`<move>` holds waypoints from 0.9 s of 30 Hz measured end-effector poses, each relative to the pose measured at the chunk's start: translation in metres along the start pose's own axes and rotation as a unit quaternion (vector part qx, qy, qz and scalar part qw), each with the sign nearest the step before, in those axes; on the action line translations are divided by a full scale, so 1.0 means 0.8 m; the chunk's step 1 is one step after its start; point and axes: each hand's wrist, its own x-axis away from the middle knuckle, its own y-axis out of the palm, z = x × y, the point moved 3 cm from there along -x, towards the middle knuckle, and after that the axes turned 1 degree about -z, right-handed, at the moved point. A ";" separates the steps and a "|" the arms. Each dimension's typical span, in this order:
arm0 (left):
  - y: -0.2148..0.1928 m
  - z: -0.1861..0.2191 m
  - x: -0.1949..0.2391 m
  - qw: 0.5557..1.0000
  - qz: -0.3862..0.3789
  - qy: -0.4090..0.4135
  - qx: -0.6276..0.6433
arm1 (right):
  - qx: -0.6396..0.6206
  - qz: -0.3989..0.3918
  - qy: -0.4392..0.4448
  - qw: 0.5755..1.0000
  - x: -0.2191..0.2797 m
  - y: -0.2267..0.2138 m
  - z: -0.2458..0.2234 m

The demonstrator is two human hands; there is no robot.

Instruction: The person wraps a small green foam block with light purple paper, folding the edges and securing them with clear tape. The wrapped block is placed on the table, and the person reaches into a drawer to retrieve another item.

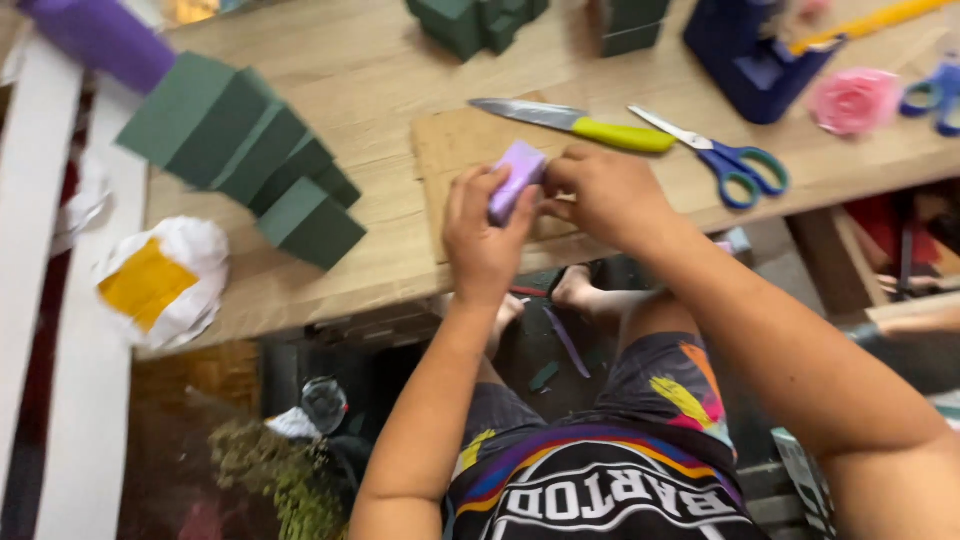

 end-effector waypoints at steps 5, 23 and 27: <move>-0.002 -0.009 0.009 1.000 -0.008 -0.005 -0.019 | -0.059 -0.047 0.027 0.997 -0.012 -0.066 0.070; -0.003 -0.012 0.012 0.996 -0.055 0.000 -0.070 | -0.268 0.048 0.355 0.895 -0.001 -0.154 0.310; -0.006 -0.009 0.010 0.997 -0.043 0.012 -0.057 | -0.241 0.089 0.407 0.876 0.031 -0.184 0.260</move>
